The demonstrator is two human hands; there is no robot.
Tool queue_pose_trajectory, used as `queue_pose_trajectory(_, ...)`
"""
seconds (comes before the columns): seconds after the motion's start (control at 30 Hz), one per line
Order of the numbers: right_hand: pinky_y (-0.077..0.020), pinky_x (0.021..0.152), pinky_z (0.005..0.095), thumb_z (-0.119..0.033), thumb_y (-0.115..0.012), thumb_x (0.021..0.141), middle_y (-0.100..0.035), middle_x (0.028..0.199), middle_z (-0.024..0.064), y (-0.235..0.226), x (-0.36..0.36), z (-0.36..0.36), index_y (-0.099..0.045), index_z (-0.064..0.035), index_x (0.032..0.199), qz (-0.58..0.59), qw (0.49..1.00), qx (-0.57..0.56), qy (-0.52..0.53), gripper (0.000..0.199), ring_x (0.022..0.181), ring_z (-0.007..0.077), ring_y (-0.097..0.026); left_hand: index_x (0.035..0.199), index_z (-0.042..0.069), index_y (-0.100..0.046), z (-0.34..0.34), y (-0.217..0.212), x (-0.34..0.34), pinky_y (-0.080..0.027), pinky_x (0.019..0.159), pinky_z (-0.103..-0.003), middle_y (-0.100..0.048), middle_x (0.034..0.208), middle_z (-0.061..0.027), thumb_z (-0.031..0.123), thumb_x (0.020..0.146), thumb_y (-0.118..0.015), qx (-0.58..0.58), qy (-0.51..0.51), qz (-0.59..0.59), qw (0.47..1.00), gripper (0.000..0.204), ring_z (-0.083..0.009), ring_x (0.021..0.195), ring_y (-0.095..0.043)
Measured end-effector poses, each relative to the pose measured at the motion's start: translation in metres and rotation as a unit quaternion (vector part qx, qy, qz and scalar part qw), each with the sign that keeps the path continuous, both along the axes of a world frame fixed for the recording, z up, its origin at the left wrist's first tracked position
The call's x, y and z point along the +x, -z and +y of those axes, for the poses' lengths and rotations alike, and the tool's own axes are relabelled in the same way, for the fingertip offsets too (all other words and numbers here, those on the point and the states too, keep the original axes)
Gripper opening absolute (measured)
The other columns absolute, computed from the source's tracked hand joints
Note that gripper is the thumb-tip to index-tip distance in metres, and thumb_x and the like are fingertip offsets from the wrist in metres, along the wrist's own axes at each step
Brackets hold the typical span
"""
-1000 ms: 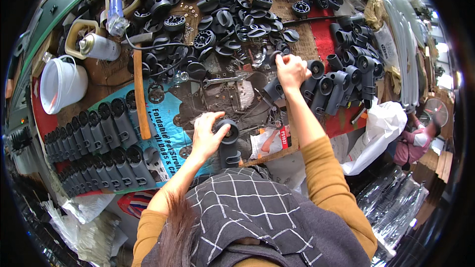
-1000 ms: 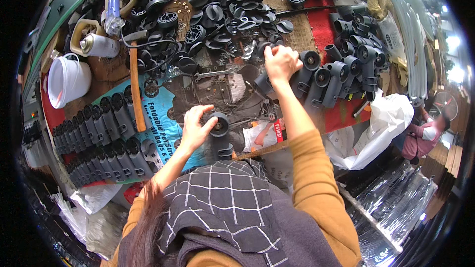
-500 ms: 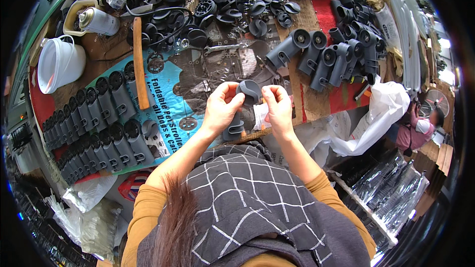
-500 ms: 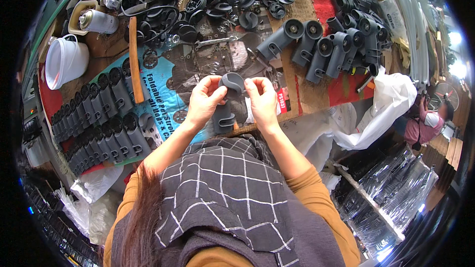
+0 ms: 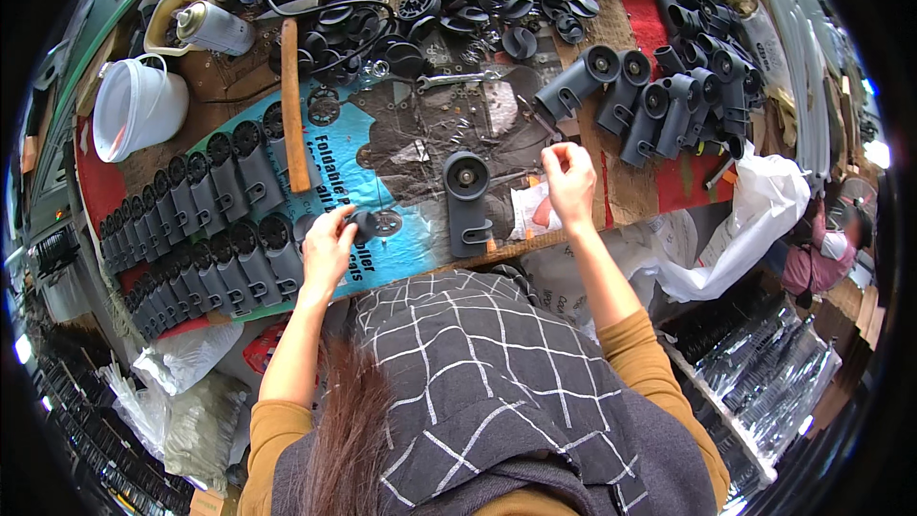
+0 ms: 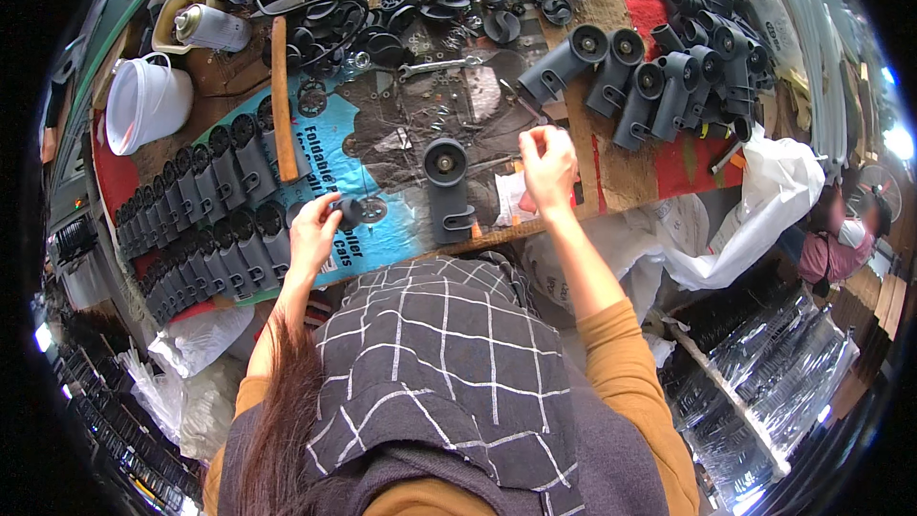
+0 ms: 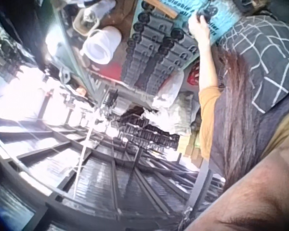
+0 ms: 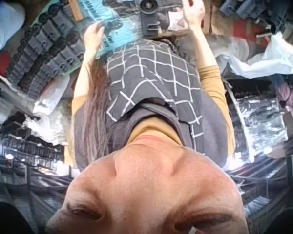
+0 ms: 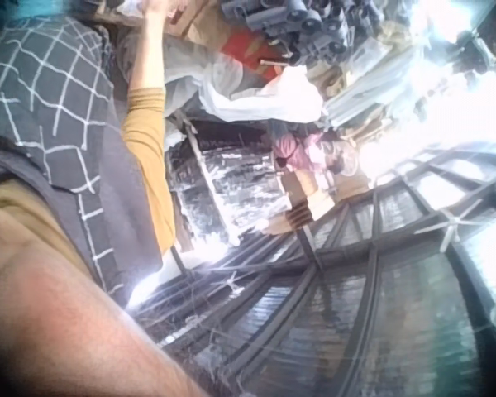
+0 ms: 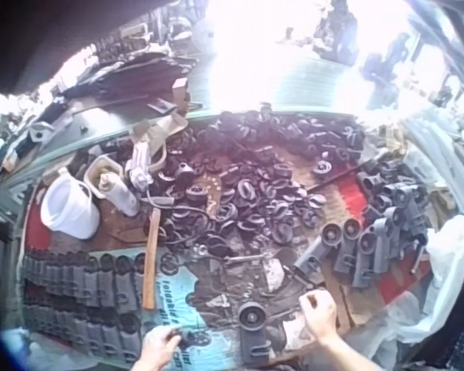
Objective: The person cleans small black plastic components with a toothbrush and water, then assembles them into larger gray cylindrical housings. The person repeatedly picks up parts, fits them together, and places the assembled units on the workbench.
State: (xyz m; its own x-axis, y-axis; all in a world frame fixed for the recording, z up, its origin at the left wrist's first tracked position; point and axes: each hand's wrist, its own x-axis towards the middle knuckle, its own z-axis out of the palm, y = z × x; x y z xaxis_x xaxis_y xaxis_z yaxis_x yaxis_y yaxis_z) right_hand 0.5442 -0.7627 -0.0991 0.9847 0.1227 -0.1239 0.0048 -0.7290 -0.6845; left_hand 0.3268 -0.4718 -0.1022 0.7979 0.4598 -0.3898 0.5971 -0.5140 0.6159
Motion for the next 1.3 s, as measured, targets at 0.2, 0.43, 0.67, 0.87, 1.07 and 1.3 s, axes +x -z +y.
queue_pose_trajectory(0.2, -0.0455, 0.075, 0.0396, -0.026, -0.069, 0.081, -0.063, 0.078, 0.0104, 0.037, 0.035, 0.118, -0.066, -0.0047, 0.079, -0.141, 0.967, 0.036, -0.208, 0.021, 0.081, 0.0289, -0.060, 0.107, 0.008, -0.066, -0.002, -0.002, -0.001, -0.045, 0.085, -0.039, -0.061, 0.101, -0.0102, 0.012, 0.081, -0.066, 0.166, 0.044, -0.072, 0.983, 0.026, -0.0296, 0.097, -0.056)
queue_pose_trajectory(0.43, -0.0442, 0.083, 0.0437, -0.024, -0.069, 0.079, -0.057, 0.089, 0.0142, 0.043, 0.073, 0.212, -0.061, -0.0051, 0.086, -0.088, 0.983, -0.011, -0.161, 0.022, 0.093, 0.0330, -0.054, 0.102, 0.005, -0.067, -0.026, -0.018, 0.044, -0.047, 0.080, -0.036, -0.063, 0.096, -0.0105, 0.012, 0.082, -0.064, -0.024, -0.027, -0.128, 0.991, 0.021, -0.0269, 0.088, -0.059)
queue_pose_trajectory(0.67, -0.0485, 0.069, 0.0236, -0.009, -0.064, 0.089, -0.067, 0.084, 0.0052, 0.001, 0.027, 0.112, -0.065, -0.0001, 0.101, 0.060, 0.936, 0.220, -0.268, 0.015, 0.076, 0.0092, -0.061, 0.112, 0.004, -0.065, -0.029, -0.019, 0.142, -0.049, 0.074, -0.027, -0.063, 0.099, -0.0079, 0.011, 0.085, -0.068, -0.001, 0.012, -0.273, 0.962, 0.028, -0.0164, 0.082, -0.060)
queue_pose_trajectory(0.87, -0.0540, 0.068, 0.0293, -0.014, -0.058, 0.093, -0.062, 0.100, 0.0096, 0.017, -0.046, -0.084, -0.056, 0.0018, 0.110, 0.075, 0.913, 0.169, 0.363, 0.023, 0.075, 0.0158, -0.063, 0.104, 0.003, -0.067, -0.057, -0.016, 0.133, -0.046, 0.073, -0.021, -0.066, 0.094, 0.0007, 0.014, 0.091, -0.065, -0.428, -0.121, -0.086, 0.892, 0.017, -0.0054, 0.082, -0.057)
queue_pose_trajectory(1.07, -0.0497, 0.077, 0.0309, -0.019, -0.065, 0.087, -0.064, 0.092, 0.0083, -0.005, -0.093, -0.122, -0.063, 0.0010, 0.098, 0.090, 0.967, -0.004, 0.240, 0.022, 0.082, 0.0168, -0.060, 0.107, 0.005, -0.063, -0.077, -0.006, 0.108, -0.049, 0.071, -0.024, -0.064, 0.094, -0.0012, 0.014, 0.089, -0.067, -0.463, -0.167, -0.052, 0.869, 0.021, -0.0077, 0.082, -0.058)
queue_pose_trajectory(1.3, -0.0443, 0.060, 0.0254, -0.022, -0.068, 0.088, -0.059, 0.069, 0.0005, 0.006, -0.075, 0.037, -0.062, 0.0007, 0.083, 0.220, 0.961, 0.170, 0.006, 0.024, 0.065, 0.0071, -0.052, 0.106, 0.004, -0.055, -0.098, -0.002, 0.096, -0.055, 0.069, -0.025, -0.060, 0.094, -0.0037, 0.010, 0.088, -0.066, -0.458, -0.205, -0.043, 0.864, 0.022, -0.0100, 0.081, -0.059)
